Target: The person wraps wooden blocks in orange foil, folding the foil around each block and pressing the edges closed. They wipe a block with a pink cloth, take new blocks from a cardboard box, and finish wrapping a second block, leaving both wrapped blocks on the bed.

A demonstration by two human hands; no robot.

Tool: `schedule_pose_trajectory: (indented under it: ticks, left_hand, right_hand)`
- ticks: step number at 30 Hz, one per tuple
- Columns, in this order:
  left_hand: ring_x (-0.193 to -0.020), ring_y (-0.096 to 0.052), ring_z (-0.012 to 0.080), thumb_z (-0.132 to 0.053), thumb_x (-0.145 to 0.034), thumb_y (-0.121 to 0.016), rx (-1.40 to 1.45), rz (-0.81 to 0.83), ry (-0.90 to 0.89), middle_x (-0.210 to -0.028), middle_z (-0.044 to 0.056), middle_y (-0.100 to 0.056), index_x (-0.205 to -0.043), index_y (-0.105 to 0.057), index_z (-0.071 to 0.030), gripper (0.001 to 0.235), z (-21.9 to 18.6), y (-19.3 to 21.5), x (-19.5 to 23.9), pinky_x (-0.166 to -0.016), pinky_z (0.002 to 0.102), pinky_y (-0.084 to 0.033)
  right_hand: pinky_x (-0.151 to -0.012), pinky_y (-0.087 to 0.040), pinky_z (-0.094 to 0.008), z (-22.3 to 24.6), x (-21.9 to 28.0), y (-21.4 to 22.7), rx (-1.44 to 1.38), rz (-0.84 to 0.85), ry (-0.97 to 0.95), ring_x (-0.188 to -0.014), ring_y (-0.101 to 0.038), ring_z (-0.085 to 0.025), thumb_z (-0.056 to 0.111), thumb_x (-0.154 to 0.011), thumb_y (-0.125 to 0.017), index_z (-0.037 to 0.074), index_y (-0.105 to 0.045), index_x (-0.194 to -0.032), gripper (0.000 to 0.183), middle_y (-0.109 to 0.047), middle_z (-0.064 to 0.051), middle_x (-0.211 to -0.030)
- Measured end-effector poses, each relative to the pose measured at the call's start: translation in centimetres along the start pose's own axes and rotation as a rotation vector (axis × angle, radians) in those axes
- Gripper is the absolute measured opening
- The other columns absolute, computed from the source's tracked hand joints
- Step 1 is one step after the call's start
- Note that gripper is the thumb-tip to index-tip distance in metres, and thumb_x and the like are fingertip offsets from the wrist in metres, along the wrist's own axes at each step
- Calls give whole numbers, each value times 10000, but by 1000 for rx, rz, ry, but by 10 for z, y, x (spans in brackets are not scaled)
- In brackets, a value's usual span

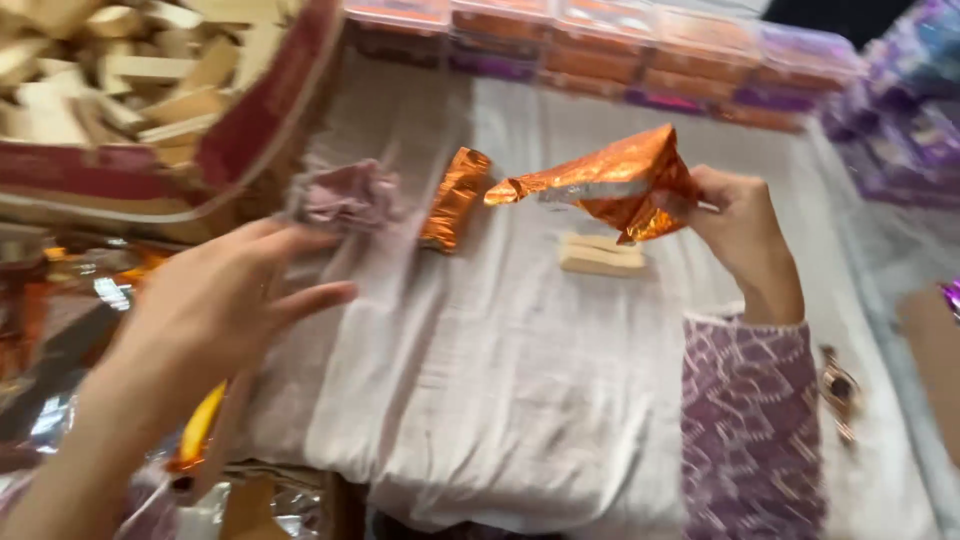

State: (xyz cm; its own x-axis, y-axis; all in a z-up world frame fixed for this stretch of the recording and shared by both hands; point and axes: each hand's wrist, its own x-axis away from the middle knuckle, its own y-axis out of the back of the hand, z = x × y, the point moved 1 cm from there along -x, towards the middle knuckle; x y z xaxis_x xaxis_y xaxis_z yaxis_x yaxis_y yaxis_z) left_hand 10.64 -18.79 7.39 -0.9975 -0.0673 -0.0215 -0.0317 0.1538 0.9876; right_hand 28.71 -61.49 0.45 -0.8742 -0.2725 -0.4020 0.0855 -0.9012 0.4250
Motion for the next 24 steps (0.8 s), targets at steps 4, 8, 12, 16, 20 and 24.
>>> schedule_pose_trajectory:
  ticks: [4,8,12,16,20,24]
  left_hand:
    - [-1210,-576,384,-435,-761,-862,398,-241,-570,-1413,209,-530,-1428,-454,-52,870,-143,-20,-49,-941,469,-509]
    - [-1278,-532,420,-277,-668,-872,523,-780,-592,-1441,254,-506,-1473,-456,-69,930,-216,-73,-103,-1000,492,-455]
    - [-1035,-690,310,-241,-882,-824,814,-630,-352,-1060,103,-753,-1234,-686,-118,397,-226,-117,-151,-867,448,-534]
    - [-629,-701,167,-267,-875,-746,1387,32,-53,-753,12,-737,-1067,-732,-89,262,-199,-167,-201,-551,373,-546]
    - [-739,-640,53,-265,-964,-762,1446,-99,-352,-800,18,-700,-987,-761,26,292,-185,-217,-233,-661,284,-544]
    - [-676,-664,134,-350,-945,-777,967,-64,-163,-752,45,-734,-987,-780,-74,279,-194,-174,-202,-604,296,-492]
  right_hand:
    - [-869,-577,-261,-19,11,22,-130,-42,-68,-987,-688,-111,19,-952,-748,-24,-686,-1204,263,-740,-52,-1086]
    - [-848,-603,-278,-32,6,28,-258,-95,-42,-968,-722,-134,12,-919,-745,2,-632,-1243,343,-757,-83,-1084]
    - [-782,-611,-292,-54,-3,41,-262,-96,-188,-911,-737,-146,36,-909,-727,13,-627,-1245,351,-769,-103,-1037]
    - [-782,-617,-294,-67,-5,47,-186,-95,-330,-881,-736,-145,74,-916,-727,30,-643,-1243,341,-781,-111,-1014]
    - [-763,-613,-283,-87,-9,48,-192,-98,-356,-865,-730,-124,101,-919,-726,44,-637,-1245,343,-782,-94,-1004]
    - [-639,-552,-254,-101,-10,47,-176,-186,-341,-767,-681,-93,137,-951,-714,66,-627,-1227,298,-767,-67,-943]
